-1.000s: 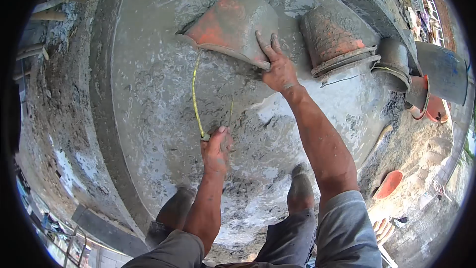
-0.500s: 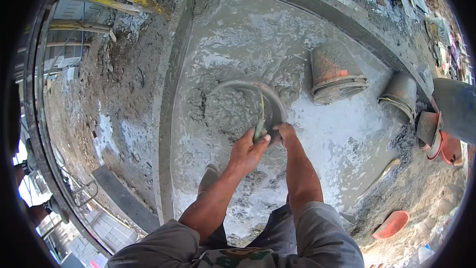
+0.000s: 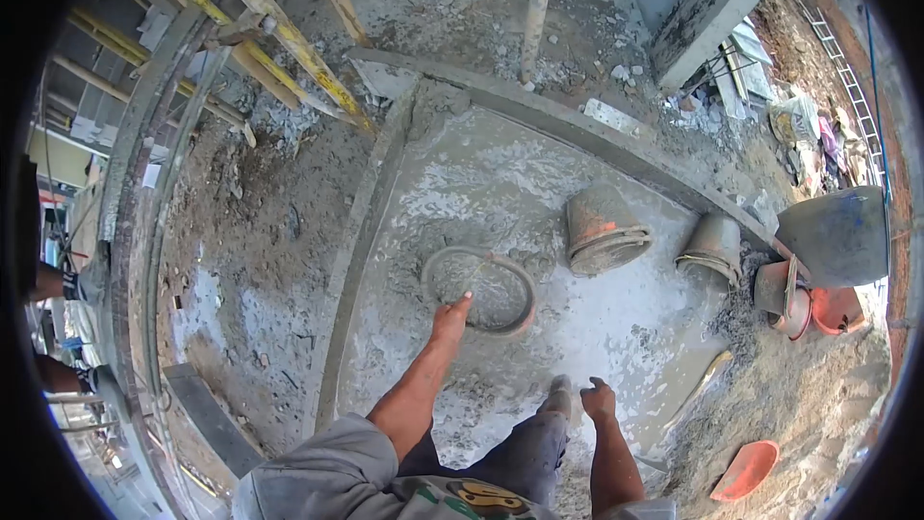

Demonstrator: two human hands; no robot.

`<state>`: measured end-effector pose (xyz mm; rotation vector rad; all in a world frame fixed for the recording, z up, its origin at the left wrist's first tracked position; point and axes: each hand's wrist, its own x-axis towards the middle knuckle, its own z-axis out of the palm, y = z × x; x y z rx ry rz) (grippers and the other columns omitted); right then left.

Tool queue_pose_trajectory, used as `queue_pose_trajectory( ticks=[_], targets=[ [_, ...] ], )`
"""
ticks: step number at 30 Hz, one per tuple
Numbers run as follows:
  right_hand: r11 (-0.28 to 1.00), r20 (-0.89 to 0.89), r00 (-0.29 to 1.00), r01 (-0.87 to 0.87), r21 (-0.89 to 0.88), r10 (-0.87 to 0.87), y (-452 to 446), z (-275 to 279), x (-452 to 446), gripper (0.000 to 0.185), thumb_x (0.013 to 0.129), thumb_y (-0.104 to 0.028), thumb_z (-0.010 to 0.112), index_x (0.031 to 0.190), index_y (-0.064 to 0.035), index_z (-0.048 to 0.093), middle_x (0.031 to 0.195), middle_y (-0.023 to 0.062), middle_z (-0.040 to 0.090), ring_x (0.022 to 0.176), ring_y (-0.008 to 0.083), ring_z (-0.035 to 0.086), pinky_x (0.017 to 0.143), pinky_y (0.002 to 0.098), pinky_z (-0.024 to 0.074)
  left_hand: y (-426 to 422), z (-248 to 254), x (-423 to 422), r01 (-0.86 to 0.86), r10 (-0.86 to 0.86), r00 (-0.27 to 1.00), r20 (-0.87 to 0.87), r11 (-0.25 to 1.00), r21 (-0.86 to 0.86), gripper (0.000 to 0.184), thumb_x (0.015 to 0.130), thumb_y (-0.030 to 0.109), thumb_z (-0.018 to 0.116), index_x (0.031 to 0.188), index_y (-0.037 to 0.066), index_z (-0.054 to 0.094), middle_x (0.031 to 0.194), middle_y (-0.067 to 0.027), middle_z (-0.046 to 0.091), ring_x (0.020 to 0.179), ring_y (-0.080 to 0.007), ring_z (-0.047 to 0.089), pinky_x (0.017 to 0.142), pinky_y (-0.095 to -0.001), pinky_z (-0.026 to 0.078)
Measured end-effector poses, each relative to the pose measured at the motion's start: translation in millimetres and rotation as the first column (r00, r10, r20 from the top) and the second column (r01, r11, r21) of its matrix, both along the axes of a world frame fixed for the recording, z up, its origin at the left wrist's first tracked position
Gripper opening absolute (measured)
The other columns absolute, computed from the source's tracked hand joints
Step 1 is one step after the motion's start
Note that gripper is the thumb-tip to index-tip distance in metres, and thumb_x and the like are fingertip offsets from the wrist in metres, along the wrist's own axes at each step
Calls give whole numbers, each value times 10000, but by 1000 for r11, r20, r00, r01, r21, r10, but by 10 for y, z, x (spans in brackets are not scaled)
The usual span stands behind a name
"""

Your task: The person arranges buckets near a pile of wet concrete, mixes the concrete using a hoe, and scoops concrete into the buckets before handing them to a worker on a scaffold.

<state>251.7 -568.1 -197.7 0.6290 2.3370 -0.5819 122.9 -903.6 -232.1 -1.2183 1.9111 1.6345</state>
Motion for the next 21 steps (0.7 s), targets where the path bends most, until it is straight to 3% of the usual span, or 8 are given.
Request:
queue_pose_trajectory(
  ticks=[2,3,4,6,8,10,13,21],
  targets=[
    [983,60,984,169,-76,-165,509,-128,396,489,700,-217,606,1139,-3,587,1021,240,631,997,345,605,902,378,461,-256,601,-187,-84,86,996,-32,994,70,500,743,464,683,740,-28,596,760,-125,603,690,-184,533,653,-402,429],
    [996,-68,996,50,-69,-55,987,-557,727,451,726,-93,594,1165,4,565,729,164,656,540,188,617,446,307,487,-369,1126,-239,-109,116,993,-37,981,158,478,744,448,684,752,-22,595,763,-118,598,684,-191,532,643,-406,425],
    [989,-32,991,127,-70,-130,1115,-384,743,367,740,-80,604,1095,13,591,720,165,643,512,194,609,407,315,482,-479,1665,-215,-138,153,988,-39,959,247,457,744,431,684,764,-16,594,766,-111,592,678,-198,531,633,-410,421],
    [990,69,987,143,19,-144,1216,90,506,190,754,-61,598,932,2,612,678,147,610,494,216,599,372,337,477,-834,2673,-172,-60,109,981,-159,958,282,294,781,336,645,734,62,549,605,-15,464,515,-140,417,496,-349,319],
    [904,139,902,421,-75,-408,1108,720,162,181,743,-81,556,885,20,604,784,189,647,573,271,649,441,378,512,-1143,3555,-17,-14,118,938,-325,952,305,263,824,270,607,647,141,462,497,63,322,399,-76,288,394,-286,188],
    [800,-52,816,550,-240,-576,1078,976,-67,69,754,-43,522,784,11,553,685,153,593,509,273,615,353,375,468,-1458,4424,141,14,186,847,-498,929,371,252,831,239,590,642,159,444,486,89,283,383,-52,248,380,-258,171],
    [823,-117,838,481,-302,-533,1056,1169,-496,68,737,-30,513,788,5,542,659,131,555,470,255,580,353,359,462,-1809,5449,471,24,307,675,-671,900,436,236,837,242,580,658,164,448,483,108,277,370,-26,220,351,-220,150],
    [749,-230,752,474,-463,-618,688,1682,-756,475,710,-23,501,1185,-8,509,734,121,577,470,214,549,379,329,431,-2804,7293,717,8,263,362,-894,958,285,276,877,314,552,774,60,523,448,121,244,325,-21,209,311,-202,145]
  ],
)
